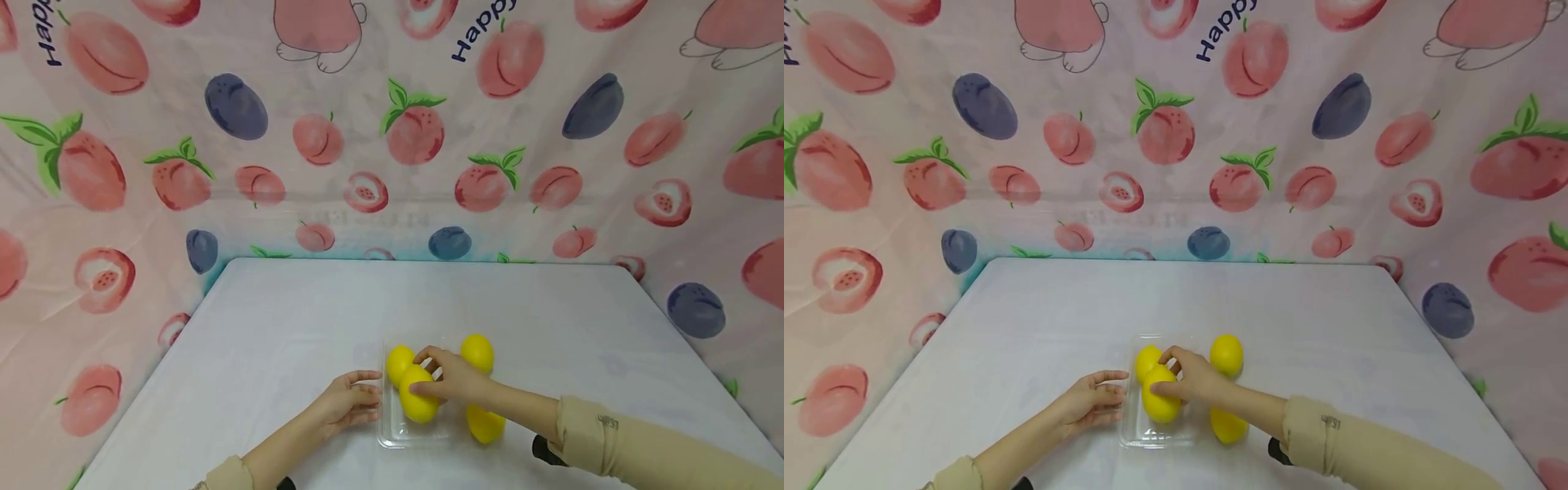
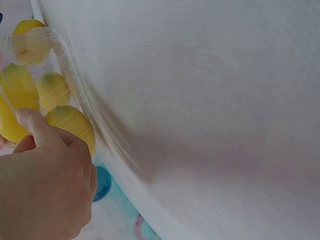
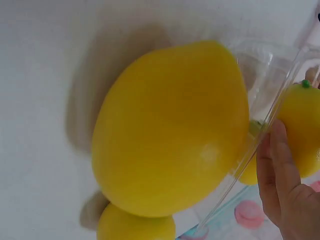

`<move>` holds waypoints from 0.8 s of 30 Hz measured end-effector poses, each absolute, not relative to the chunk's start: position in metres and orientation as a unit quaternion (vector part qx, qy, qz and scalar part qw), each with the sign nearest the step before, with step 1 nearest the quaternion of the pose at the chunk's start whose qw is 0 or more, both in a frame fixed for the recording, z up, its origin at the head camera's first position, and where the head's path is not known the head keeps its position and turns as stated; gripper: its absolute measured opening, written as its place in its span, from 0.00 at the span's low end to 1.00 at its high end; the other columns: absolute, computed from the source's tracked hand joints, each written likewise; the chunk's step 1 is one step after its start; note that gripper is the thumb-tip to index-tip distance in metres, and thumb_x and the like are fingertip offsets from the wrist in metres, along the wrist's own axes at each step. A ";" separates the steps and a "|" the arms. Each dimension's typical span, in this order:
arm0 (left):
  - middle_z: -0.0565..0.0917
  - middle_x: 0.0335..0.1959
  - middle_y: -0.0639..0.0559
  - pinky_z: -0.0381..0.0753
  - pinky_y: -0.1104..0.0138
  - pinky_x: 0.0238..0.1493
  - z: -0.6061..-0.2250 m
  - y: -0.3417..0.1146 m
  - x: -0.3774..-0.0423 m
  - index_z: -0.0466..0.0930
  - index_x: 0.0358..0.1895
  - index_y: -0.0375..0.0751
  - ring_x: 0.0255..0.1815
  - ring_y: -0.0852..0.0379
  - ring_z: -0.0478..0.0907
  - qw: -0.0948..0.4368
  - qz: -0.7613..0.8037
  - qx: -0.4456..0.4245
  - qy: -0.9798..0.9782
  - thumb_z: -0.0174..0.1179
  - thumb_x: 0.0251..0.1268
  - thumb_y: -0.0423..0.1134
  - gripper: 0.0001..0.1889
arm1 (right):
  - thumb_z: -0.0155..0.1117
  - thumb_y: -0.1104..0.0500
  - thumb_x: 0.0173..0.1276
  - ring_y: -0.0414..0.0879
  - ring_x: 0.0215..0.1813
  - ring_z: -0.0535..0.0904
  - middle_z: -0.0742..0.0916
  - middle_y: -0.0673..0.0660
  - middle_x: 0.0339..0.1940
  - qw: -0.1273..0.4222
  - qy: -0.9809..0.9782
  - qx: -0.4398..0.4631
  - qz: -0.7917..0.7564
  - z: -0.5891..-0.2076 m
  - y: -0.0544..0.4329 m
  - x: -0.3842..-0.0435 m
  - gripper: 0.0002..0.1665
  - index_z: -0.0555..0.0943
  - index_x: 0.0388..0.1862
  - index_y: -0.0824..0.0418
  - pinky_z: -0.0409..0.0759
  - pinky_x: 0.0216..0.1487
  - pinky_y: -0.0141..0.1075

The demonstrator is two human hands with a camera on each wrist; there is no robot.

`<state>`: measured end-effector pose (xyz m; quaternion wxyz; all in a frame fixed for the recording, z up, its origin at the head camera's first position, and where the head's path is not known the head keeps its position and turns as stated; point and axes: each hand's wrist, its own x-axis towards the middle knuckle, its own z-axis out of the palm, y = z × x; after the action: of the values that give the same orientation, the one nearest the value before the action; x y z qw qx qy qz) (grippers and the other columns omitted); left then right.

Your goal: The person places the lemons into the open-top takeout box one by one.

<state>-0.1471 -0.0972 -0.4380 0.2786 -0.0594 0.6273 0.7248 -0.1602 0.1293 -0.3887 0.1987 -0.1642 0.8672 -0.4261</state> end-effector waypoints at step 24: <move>0.76 0.32 0.55 0.86 0.68 0.37 -0.437 -0.095 -0.146 0.64 0.62 0.31 0.31 0.62 0.77 0.272 0.722 -0.055 0.634 0.56 0.62 0.26 0.24 | 0.71 0.57 0.57 0.41 0.23 0.72 0.80 0.58 0.36 0.204 0.866 -0.203 -0.408 -0.402 0.110 -0.148 0.24 0.67 0.43 0.65 0.78 0.24 0.28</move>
<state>-0.1463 -0.0949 -0.4367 0.2722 -0.0549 0.6342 0.7216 -0.1483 0.1099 -0.4019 0.2036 -0.2030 0.8665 -0.4081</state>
